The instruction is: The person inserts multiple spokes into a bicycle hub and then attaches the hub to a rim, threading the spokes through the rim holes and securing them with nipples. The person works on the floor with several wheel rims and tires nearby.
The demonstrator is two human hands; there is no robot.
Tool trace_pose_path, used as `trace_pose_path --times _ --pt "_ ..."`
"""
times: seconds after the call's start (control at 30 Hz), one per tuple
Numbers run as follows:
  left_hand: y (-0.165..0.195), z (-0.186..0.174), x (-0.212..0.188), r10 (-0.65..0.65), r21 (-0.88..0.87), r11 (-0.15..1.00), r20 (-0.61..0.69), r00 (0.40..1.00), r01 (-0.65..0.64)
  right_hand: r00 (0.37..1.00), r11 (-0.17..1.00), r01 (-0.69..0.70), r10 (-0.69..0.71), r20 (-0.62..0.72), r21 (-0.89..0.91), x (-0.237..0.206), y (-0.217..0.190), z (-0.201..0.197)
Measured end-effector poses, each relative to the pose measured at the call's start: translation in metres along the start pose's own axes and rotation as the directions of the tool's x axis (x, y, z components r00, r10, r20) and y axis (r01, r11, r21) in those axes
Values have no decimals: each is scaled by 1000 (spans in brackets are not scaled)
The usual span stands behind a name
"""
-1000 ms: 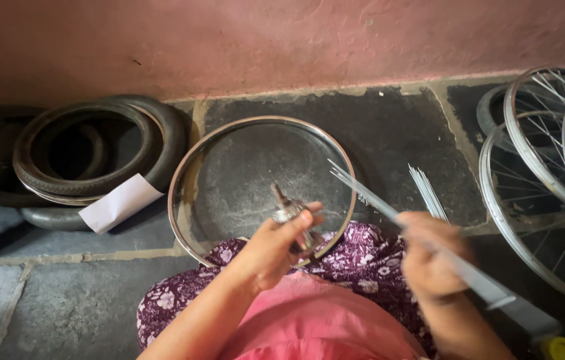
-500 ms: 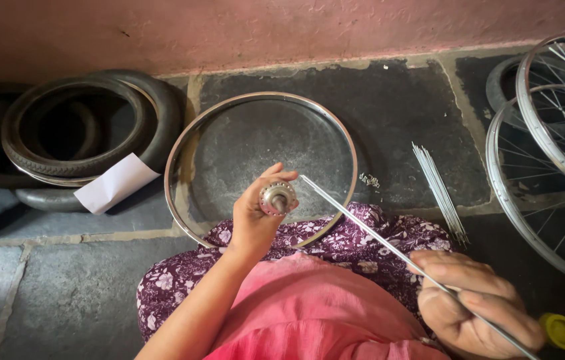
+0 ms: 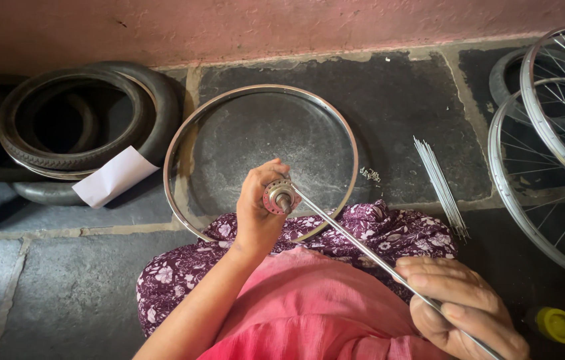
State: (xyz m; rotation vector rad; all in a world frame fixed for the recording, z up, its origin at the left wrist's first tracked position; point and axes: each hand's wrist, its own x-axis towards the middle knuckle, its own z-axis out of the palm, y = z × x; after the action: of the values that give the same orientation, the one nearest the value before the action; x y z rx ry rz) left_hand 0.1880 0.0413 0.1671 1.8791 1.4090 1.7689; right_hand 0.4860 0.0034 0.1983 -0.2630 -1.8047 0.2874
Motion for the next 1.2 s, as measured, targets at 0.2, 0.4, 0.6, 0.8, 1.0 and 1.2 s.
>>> trace_pose_path --times 0.2,0.4,0.6,0.8,1.0,1.2 --pt "3 -2 -7 2 42 999 13 1000 -2 999 999 47 -46 25 -24 -4 5 3" --pt "3 3 -15 4 55 998 35 999 -6 998 999 24 -26 -64 -46 -8 6 13" --pt "1 6 -24 21 76 997 50 999 -25 1000 999 -27 27 -8 -41 -12 5 18" --pt "-1 3 -25 -24 117 993 96 995 12 992 998 59 -61 110 28 -2 11 31" --pt "7 -4 -25 -88 132 989 165 982 66 936 992 -60 95 339 -112 19 14 37" --pt "17 -10 -27 -111 114 989 173 979 92 915 963 -217 257 310 -158 35 6 49"
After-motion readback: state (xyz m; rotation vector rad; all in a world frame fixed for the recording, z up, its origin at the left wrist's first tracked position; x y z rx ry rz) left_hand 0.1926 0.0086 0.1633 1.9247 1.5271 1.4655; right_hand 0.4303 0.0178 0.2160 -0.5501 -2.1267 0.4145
